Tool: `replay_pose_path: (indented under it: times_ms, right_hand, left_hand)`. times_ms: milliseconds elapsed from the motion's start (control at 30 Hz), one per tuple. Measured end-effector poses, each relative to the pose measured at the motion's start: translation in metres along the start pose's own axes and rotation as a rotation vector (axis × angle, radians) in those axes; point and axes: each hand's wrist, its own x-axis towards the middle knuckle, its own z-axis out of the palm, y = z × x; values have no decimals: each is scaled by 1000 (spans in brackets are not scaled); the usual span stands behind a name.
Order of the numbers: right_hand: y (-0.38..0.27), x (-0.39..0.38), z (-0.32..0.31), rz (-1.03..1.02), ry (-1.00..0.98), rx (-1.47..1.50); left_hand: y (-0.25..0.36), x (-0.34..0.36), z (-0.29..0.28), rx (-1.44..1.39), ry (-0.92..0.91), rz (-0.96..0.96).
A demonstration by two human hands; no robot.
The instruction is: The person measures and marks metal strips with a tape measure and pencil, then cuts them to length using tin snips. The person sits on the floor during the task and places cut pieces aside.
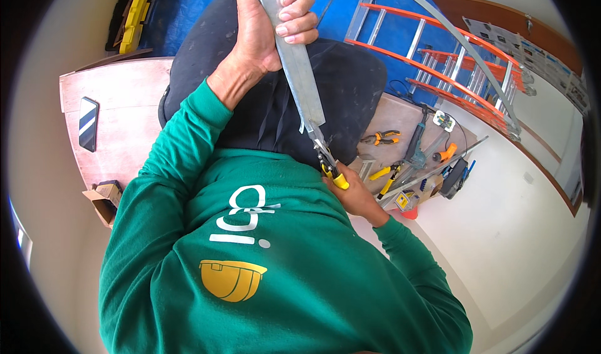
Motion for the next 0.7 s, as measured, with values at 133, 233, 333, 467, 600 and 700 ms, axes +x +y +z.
replay_pose_path:
  times_ms: [133,233,333,467,600,700]
  right_hand:
    - [3,11,5,-26,-56,110]
    - [4,19,5,-13,-29,140]
    - [2,24,2,29,-89,162]
    - [-3,24,-4,77,-110,106]
    - [-4,12,-8,74,-155,286]
    - [0,-8,-14,77,-201,324]
  left_hand:
    - [3,7,0,21,0,1]
    - [5,10,-6,20,24,19]
    - [10,11,-15,35,-70,32]
    - [16,14,-25,164,-173,7]
    - [13,15,-26,171,-163,26]
    - [14,14,-24,203,-135,45]
